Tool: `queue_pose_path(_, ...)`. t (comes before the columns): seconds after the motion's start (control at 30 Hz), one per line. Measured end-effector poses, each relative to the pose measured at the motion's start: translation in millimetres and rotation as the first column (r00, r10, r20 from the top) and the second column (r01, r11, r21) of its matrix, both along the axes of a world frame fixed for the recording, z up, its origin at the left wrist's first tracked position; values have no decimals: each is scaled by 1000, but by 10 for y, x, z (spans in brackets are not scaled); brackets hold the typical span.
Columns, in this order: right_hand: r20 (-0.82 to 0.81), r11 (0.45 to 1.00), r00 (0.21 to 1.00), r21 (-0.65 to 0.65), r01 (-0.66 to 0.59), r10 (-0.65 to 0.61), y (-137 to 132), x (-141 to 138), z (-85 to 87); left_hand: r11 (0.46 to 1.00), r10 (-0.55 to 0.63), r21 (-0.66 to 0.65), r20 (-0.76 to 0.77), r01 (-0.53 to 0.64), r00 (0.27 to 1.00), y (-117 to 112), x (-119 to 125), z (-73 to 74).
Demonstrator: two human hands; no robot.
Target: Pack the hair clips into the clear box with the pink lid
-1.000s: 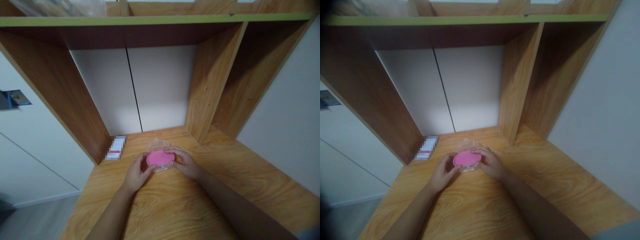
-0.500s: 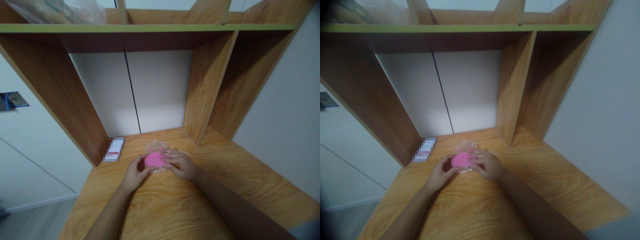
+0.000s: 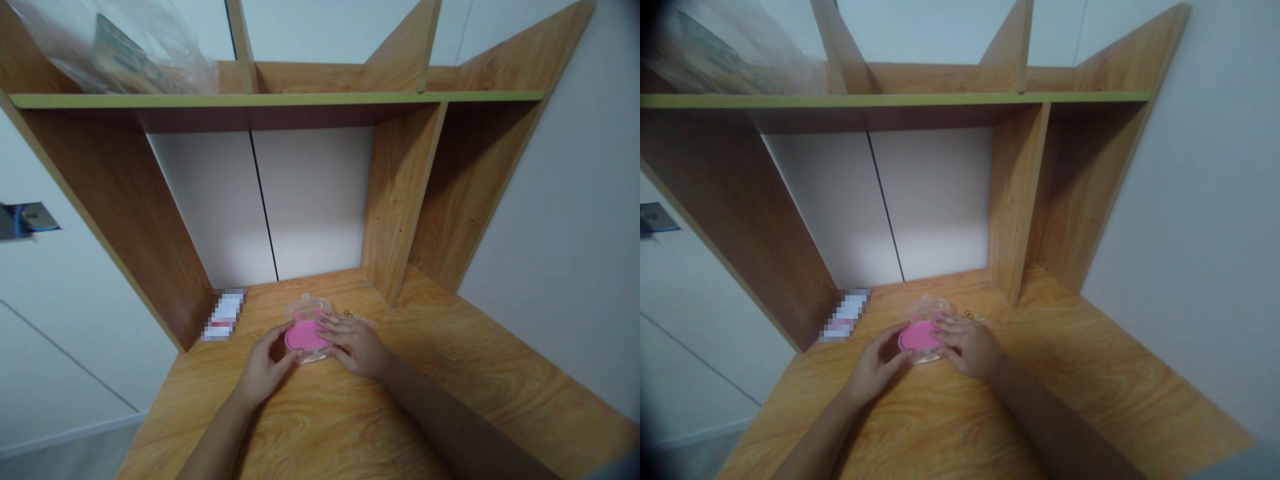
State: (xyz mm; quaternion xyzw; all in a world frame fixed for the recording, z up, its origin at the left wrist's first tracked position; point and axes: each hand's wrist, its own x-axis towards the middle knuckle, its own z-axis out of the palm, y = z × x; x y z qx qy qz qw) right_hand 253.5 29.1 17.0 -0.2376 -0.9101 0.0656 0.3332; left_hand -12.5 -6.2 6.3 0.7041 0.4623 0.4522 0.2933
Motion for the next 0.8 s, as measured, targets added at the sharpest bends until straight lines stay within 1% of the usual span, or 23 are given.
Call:
queue_pose_path(0.07,-59,999,998,-45,16,-19,-12,0,-26,1000,-5,-17,-38,5,999,7,-14,1)
queue_pose_path(0.17,-195,987,972,-125,105,-128,4,22,-81,1000,18,-11,-39,-19,999,18,-25,-6)
queue_pose_path(0.23,-272,974,940,-151,170,-206,36,40,-110,1000,23,-3,-29,-23,999,23,-24,-12)
queue_pose_path(0.3,-312,968,921,-161,192,-234,70,49,-123,999,31,-7,-16,-31,999,26,-19,-15)
queue_pose_path(0.47,-332,970,915,-152,189,-230,107,31,-112,998,45,-32,-4,-45,999,21,-9,-8)
queue_pose_path(0.6,-303,971,925,-143,194,-229,120,36,-112,999,39,-38,-12,-40,999,9,-1,9)
queue_pose_path(0.8,-270,977,939,-95,191,-210,148,64,-113,999,24,-29,-26,-25,999,-10,6,40)
